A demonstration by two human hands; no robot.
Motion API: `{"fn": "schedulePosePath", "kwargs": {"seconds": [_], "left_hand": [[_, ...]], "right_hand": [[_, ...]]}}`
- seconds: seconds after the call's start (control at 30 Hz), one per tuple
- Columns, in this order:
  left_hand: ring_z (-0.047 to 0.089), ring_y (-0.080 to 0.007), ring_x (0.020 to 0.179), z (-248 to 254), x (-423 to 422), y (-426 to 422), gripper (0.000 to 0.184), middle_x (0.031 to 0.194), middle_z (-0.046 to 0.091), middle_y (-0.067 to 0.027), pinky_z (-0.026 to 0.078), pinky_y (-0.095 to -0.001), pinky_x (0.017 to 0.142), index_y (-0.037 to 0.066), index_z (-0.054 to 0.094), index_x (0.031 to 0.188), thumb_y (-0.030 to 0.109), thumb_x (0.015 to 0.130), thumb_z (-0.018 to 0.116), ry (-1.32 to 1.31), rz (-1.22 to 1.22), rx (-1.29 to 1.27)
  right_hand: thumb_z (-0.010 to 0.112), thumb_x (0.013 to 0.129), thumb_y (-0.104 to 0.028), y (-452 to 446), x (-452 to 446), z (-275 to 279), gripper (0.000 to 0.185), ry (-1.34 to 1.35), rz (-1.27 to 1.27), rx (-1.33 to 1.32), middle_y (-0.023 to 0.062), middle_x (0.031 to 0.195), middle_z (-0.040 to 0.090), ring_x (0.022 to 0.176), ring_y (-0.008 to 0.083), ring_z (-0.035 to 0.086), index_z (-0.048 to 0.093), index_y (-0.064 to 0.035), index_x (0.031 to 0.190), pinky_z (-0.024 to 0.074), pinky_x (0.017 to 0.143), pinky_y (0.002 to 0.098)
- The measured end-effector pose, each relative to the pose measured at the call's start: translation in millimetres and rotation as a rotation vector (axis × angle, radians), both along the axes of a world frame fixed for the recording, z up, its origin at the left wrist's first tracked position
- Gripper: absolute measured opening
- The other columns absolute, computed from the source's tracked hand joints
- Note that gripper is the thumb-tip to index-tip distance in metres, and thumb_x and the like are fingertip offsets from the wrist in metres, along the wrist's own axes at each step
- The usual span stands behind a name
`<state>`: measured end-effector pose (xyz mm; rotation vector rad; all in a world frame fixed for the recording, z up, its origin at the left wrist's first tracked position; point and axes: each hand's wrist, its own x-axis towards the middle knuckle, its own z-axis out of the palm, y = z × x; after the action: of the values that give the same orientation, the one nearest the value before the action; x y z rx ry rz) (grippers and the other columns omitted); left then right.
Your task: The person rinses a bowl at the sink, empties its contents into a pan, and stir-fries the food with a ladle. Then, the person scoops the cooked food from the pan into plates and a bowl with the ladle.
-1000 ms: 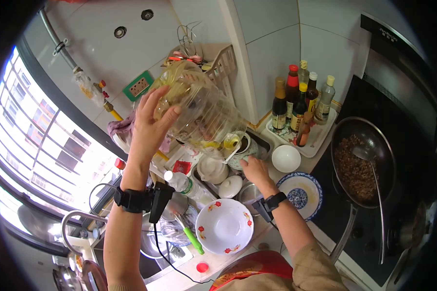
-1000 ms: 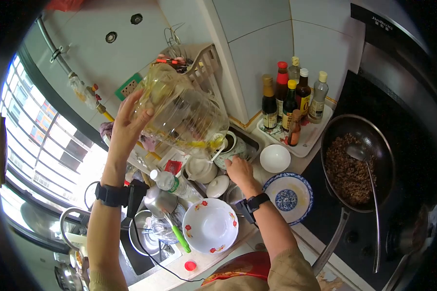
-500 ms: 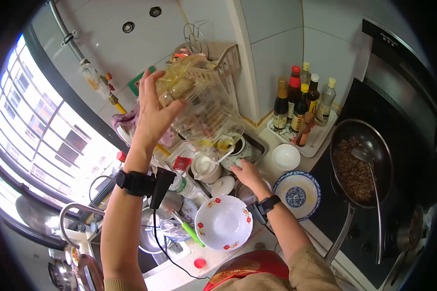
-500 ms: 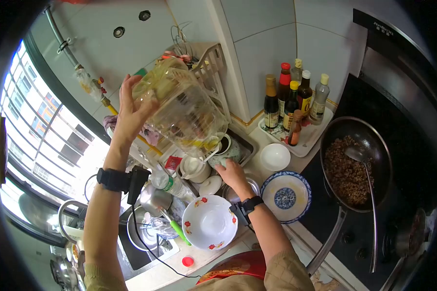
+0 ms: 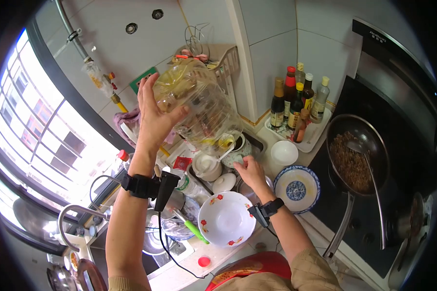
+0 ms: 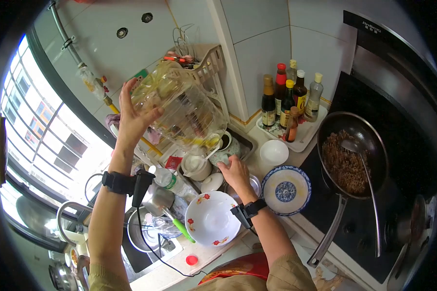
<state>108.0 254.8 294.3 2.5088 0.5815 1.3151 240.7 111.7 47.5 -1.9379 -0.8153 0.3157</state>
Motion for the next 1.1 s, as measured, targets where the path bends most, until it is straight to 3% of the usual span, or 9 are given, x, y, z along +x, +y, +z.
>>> {"fn": "schedulePosePath", "kwargs": {"seconds": [0.23, 0.4, 0.5, 0.67, 0.7, 0.77, 0.87, 1.03, 1.1], "left_hand": [[0.035, -0.0288, 0.125, -7.7, -18.1, 7.4, 0.088, 0.134, 0.032, -0.0147, 0.034, -0.0386, 0.102, 0.010, 0.029, 0.135, 0.013, 0.061, 0.075, -0.069, -0.088, -0.069], [0.035, -0.0307, 0.125, -10.6, -15.9, 12.7, 0.068, 0.130, 0.036, -0.0155, 0.035, -0.0367, 0.100, 0.010, 0.046, 0.123, 0.010, 0.061, 0.073, -0.041, -0.075, 0.077], [0.037, -0.0349, 0.122, -4.8, -10.0, 3.4, 0.059, 0.129, 0.036, -0.0203, 0.037, -0.0387, 0.097, 0.010, 0.054, 0.114, 0.011, 0.059, 0.074, -0.028, -0.213, -0.084], [0.045, -0.0328, 0.111, -1.0, 7.6, -17.0, 0.051, 0.117, 0.045, -0.0166, 0.043, -0.0386, 0.089, 0.010, 0.059, 0.112, 0.010, 0.063, 0.074, -0.048, -0.213, -0.014], [0.046, -0.0303, 0.110, 1.4, 10.9, -19.5, 0.052, 0.118, 0.044, -0.0146, 0.042, -0.0362, 0.090, 0.011, 0.058, 0.115, 0.009, 0.065, 0.073, 0.002, -0.203, -0.016], [0.047, -0.0277, 0.110, 7.1, 14.0, -22.5, 0.053, 0.118, 0.044, -0.0125, 0.041, -0.0338, 0.090, 0.013, 0.057, 0.118, 0.007, 0.068, 0.073, 0.050, -0.193, -0.018], [0.044, -0.0285, 0.117, 11.5, 15.9, -20.2, 0.053, 0.127, 0.042, -0.0137, 0.040, -0.0340, 0.094, 0.012, 0.055, 0.119, 0.008, 0.069, 0.072, 0.123, -0.245, -0.154], [0.034, -0.0338, 0.128, 5.2, 8.7, 8.2, 0.062, 0.143, 0.027, -0.0189, 0.036, -0.0361, 0.101, 0.010, 0.051, 0.124, 0.009, 0.065, 0.071, 0.116, -0.215, -0.194], [0.029, -0.0314, 0.132, 5.0, 8.2, 14.2, 0.066, 0.142, 0.029, -0.0196, 0.031, -0.0363, 0.104, 0.011, 0.048, 0.126, 0.010, 0.064, 0.071, 0.119, -0.162, -0.208]], "right_hand": [[0.065, 0.076, -0.031, -27.2, -35.4, 15.1, 0.042, -0.094, -0.091, 0.090, 0.0198, 0.100, 0.059, 0.098, 0.0361, 0.053, 0.055, 0.0010, 0.101, 0.0420, 0.084, 0.0423], [0.065, 0.076, -0.027, -50.7, -54.7, 28.2, 0.038, -0.125, -0.058, 0.112, 0.0180, 0.103, 0.058, 0.100, 0.0341, 0.051, 0.056, 0.0000, 0.101, 0.0402, 0.086, 0.0420], [0.065, 0.076, -0.026, -64.8, -58.3, 31.5, 0.036, -0.118, -0.035, 0.118, 0.0175, 0.101, 0.058, 0.099, 0.0337, 0.052, 0.056, -0.0003, 0.100, 0.0404, 0.086, 0.0416], [0.064, 0.078, -0.024, -81.1, -49.0, 27.5, 0.029, -0.159, -0.065, 0.119, 0.0147, 0.095, 0.060, 0.095, 0.0321, 0.054, 0.058, -0.0023, 0.096, 0.0419, 0.083, 0.0400], [0.064, 0.078, -0.024, -83.6, -45.6, 25.5, 0.029, -0.165, -0.065, 0.119, 0.0147, 0.095, 0.060, 0.095, 0.0321, 0.054, 0.058, -0.0023, 0.096, 0.0419, 0.083, 0.0400], [0.064, 0.078, -0.021, -86.9, -39.2, 20.9, 0.027, -0.274, -0.085, 0.091, 0.0153, 0.093, 0.061, 0.086, 0.0288, 0.058, 0.058, 0.0000, 0.094, 0.0476, 0.071, 0.0358], [0.063, 0.079, -0.022, -91.8, -37.7, 27.6, 0.026, -0.133, -0.060, 0.021, 0.0142, 0.095, 0.060, 0.093, 0.0321, 0.055, 0.058, -0.0021, 0.093, 0.0430, 0.081, 0.0402], [0.063, 0.078, -0.022, -92.7, -29.8, 26.5, 0.027, -0.151, -0.045, 0.035, 0.0150, 0.096, 0.060, 0.093, 0.0319, 0.055, 0.058, -0.0015, 0.095, 0.0438, 0.080, 0.0400], [0.063, 0.078, -0.021, -92.2, -28.1, 31.6, 0.027, -0.153, -0.052, 0.044, 0.0151, 0.096, 0.060, 0.093, 0.0319, 0.055, 0.057, -0.0014, 0.096, 0.0440, 0.080, 0.0400]]}}
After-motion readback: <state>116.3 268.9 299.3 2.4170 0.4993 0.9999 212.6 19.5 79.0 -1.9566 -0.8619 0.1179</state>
